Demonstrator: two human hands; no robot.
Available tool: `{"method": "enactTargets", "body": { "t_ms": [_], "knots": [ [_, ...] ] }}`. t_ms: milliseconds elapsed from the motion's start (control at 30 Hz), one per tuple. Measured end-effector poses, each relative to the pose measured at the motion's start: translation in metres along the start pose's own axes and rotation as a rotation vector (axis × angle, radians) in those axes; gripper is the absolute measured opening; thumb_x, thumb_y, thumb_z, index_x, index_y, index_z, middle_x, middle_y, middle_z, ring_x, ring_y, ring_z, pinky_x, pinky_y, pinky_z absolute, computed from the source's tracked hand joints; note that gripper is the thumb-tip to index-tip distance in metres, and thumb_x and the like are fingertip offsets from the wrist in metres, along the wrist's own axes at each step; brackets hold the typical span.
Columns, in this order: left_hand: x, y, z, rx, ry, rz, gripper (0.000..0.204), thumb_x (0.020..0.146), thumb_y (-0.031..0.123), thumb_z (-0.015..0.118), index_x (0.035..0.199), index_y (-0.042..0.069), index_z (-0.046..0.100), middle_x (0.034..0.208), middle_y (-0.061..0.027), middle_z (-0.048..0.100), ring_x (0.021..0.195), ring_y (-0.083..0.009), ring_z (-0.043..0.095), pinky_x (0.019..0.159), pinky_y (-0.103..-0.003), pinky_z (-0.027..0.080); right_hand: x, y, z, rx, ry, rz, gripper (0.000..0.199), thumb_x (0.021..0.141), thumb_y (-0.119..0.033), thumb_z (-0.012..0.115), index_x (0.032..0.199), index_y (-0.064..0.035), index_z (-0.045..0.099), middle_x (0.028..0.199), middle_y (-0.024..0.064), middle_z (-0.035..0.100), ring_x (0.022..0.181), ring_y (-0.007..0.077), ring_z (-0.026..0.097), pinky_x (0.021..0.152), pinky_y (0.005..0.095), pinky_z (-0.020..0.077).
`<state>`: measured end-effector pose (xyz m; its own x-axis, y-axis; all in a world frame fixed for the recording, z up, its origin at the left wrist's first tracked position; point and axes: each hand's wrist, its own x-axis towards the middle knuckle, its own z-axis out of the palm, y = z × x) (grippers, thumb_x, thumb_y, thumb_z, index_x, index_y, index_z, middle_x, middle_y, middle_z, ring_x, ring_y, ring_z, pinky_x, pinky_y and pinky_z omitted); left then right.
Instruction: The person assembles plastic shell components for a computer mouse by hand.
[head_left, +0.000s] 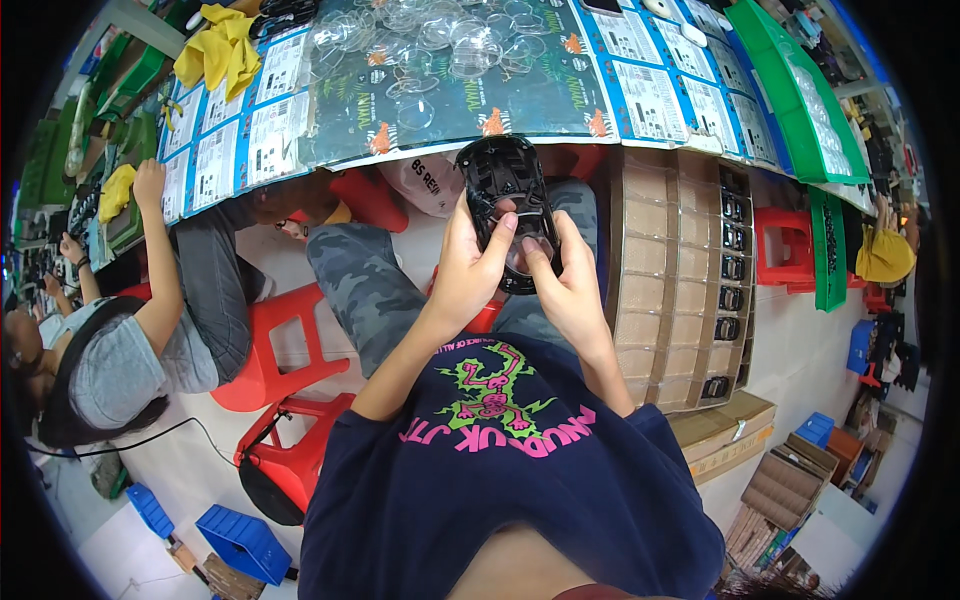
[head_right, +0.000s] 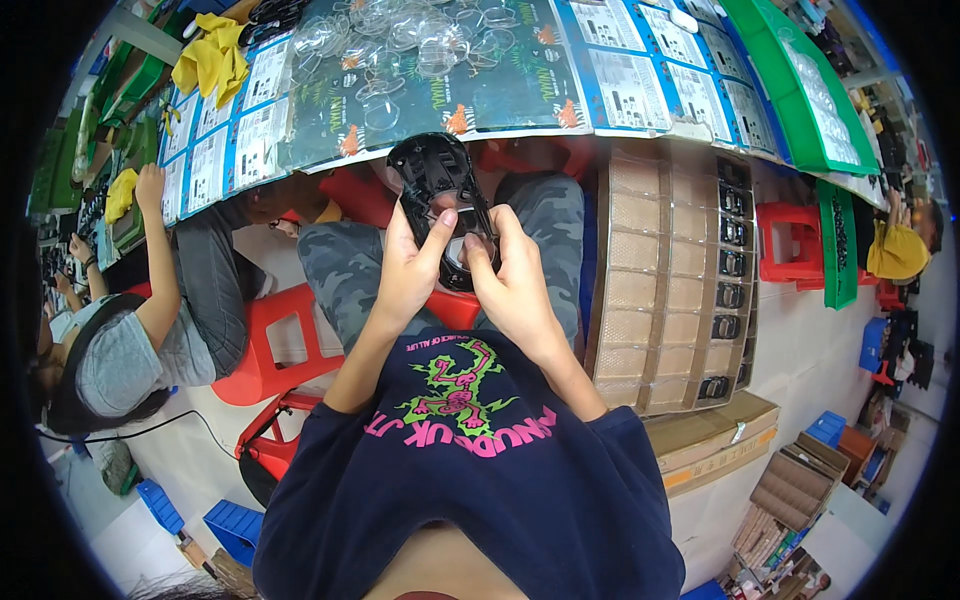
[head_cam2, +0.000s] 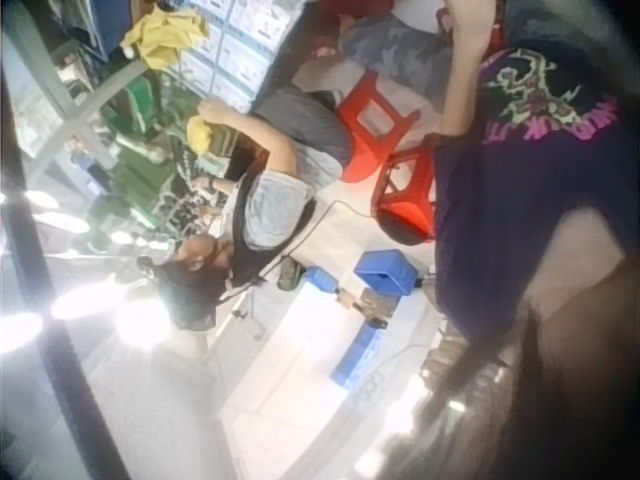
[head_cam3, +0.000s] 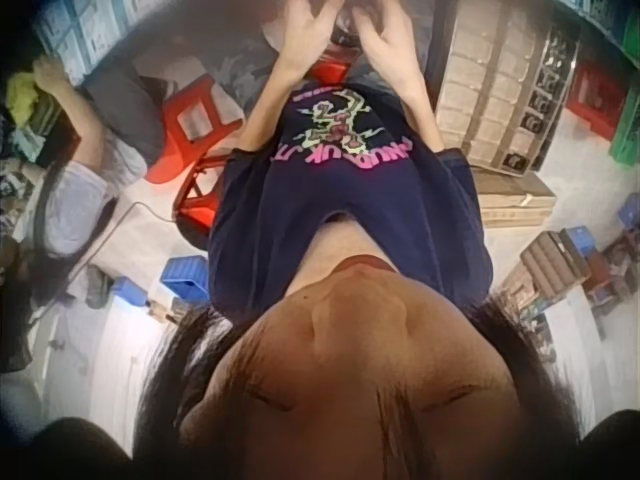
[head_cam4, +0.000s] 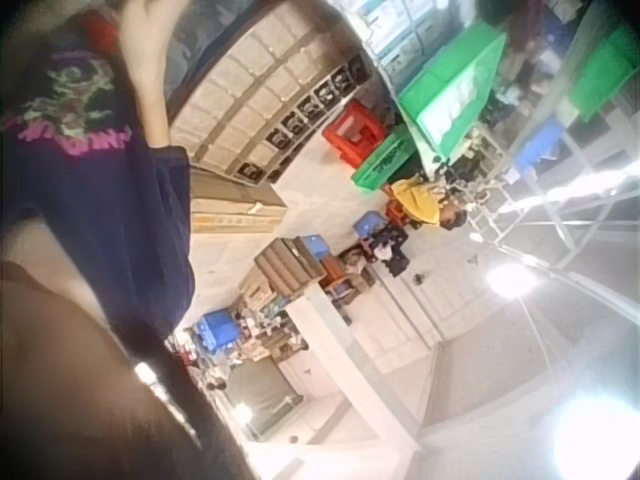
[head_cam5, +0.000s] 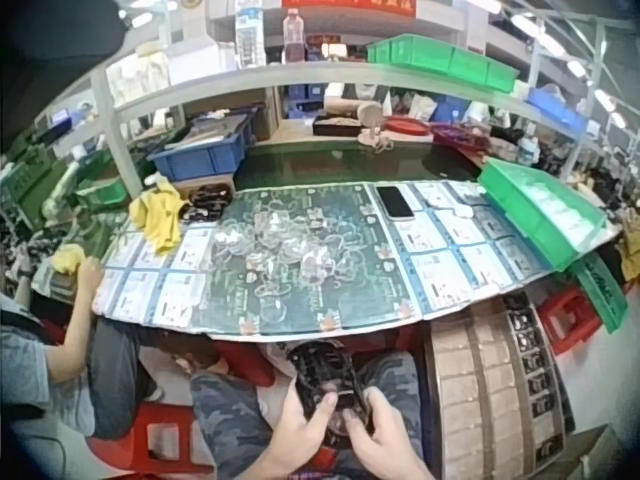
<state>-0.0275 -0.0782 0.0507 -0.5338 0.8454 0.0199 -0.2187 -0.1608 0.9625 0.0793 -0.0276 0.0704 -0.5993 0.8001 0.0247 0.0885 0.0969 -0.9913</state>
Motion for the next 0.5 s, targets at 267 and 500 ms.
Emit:
{"method": "enactTargets", "body": {
  "t_ms": [267,500],
  "knots": [
    [0.005,0.003,0.0,0.045,-0.011,0.1,0.024,0.084,0.003,0.053,0.106,-0.001,0.046,0.089,-0.0026,0.054,0.079,-0.0075,0.051,0.07,-0.022,0.044,0.003,0.005,0.003,0.012,0.043,-0.02,0.008,0.082,0.0,0.048,0.082,0.0013,0.04,0.066,0.0094,0.049,0.06,0.0125,0.049,0.055,0.0264,0.0401],
    [0.014,-0.012,-0.011,0.122,-0.018,0.069,0.023,0.083,0.004,0.057,0.104,0.0,0.05,0.092,-0.0029,0.056,0.084,-0.0082,0.052,0.075,-0.023,0.042,0.001,0.031,-0.001,-0.174,0.006,-0.148,0.024,0.079,-0.013,0.056,0.092,0.0025,0.044,0.074,0.0134,0.049,0.062,0.0161,0.05,0.057,0.0321,0.0394]
  ]
}}
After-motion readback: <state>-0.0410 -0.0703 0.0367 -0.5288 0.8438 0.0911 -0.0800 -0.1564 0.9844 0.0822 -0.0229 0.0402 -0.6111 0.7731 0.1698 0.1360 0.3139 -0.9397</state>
